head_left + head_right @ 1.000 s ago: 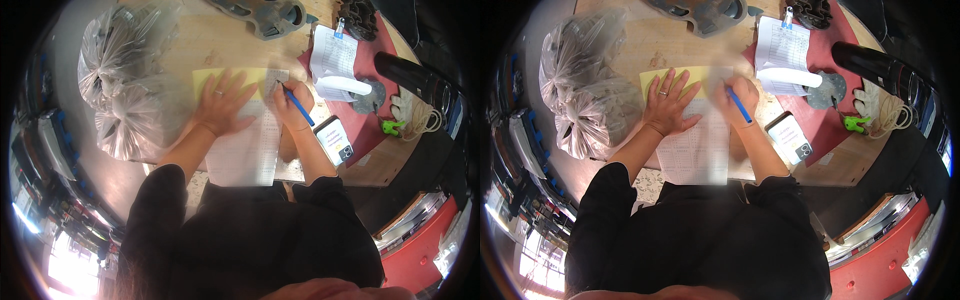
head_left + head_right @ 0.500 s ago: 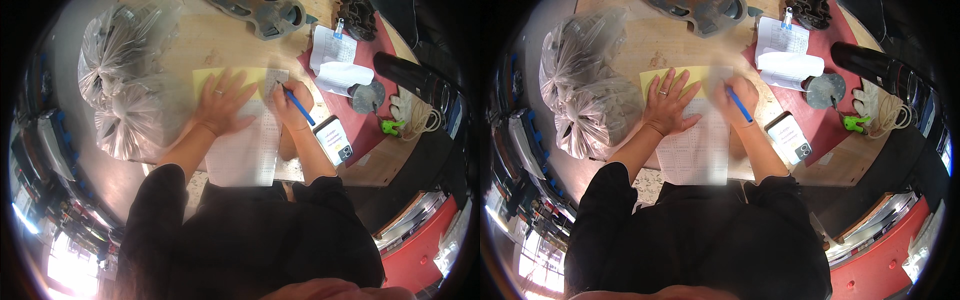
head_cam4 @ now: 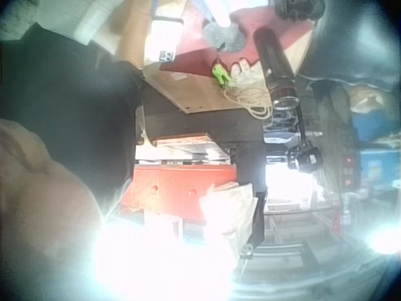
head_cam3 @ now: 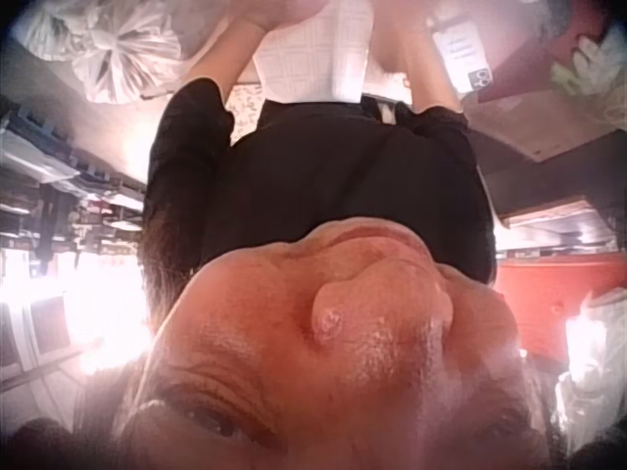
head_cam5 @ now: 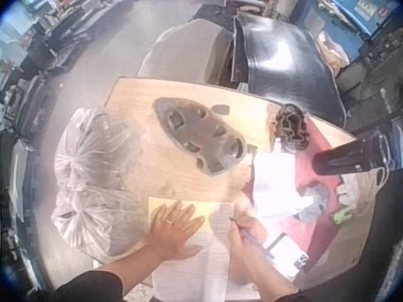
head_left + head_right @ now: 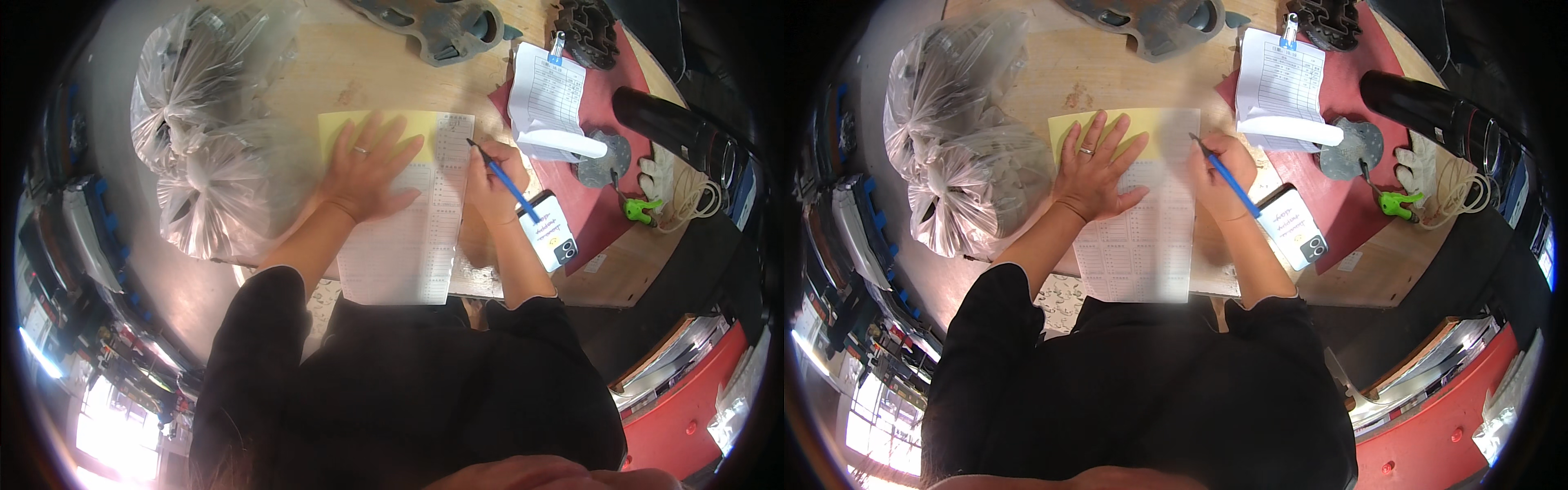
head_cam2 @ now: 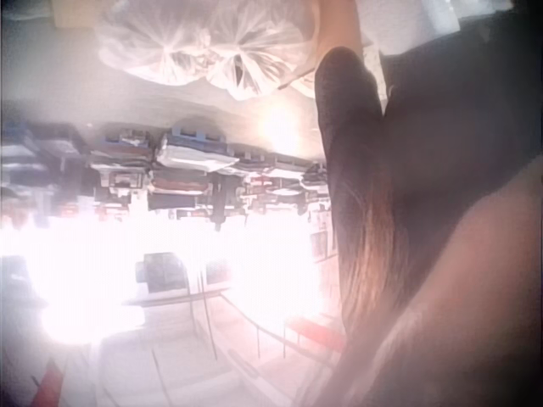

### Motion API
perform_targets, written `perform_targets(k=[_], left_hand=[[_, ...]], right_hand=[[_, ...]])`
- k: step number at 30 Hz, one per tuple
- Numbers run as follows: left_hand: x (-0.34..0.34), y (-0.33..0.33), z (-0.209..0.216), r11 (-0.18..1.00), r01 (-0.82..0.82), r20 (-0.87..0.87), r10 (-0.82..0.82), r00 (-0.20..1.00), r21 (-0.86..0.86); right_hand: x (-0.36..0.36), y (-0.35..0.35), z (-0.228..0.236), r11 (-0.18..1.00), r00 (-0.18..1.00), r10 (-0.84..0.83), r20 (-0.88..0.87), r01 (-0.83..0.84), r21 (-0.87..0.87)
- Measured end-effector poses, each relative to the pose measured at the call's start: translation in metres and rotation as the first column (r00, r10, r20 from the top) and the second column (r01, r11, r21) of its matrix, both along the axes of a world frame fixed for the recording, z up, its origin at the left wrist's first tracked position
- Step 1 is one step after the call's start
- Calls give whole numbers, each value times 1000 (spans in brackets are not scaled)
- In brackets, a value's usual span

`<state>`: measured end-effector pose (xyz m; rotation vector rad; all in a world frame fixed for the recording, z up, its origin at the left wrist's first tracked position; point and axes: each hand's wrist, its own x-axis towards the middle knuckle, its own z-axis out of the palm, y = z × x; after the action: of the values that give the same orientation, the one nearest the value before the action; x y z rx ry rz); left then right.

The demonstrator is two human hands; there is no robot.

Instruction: The person ties plastic bags containing dark objects, writes on a notepad, and then rubs a perforated metal sheet with a round polishing pad. The person handles the bags, notepad, pen, and polishing pad during the task.

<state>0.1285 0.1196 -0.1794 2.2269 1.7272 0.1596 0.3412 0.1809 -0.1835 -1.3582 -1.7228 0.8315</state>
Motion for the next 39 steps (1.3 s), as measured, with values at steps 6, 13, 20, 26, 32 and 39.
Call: perform_targets(k=[6, 13, 20, 26, 32, 39], left_hand=[[1, 0, 0, 1000, 1, -19, -1, 1000, 4], [1, 1, 1, 1000, 7, -37, -7, 999, 4], [1, 1, 1, 1000, 12, -37, -12, 999, -3], [0, 1, 1, 1000, 17, -35, -17, 999, -14], [1, 0, -1, 1000, 9, -50, -10, 999, -22], [0, 0, 0, 1000, 6, -35, -7, 999, -19]], right_hand=[[-2, -4, -14, 994, 988, 63, 143, -74, 75], [-9, 2, -15, 955, 985, 135, 107, -158, 250], [-11, 1, -10, 984, 990, 51, 129, -72, 165], [-12, 2, -10, 995, 994, 29, 110, -39, 91], [-9, 2, -14, 989, 986, 77, 150, -95, 116], [-10, 3, -12, 990, 985, 81, 152, -97, 102]])
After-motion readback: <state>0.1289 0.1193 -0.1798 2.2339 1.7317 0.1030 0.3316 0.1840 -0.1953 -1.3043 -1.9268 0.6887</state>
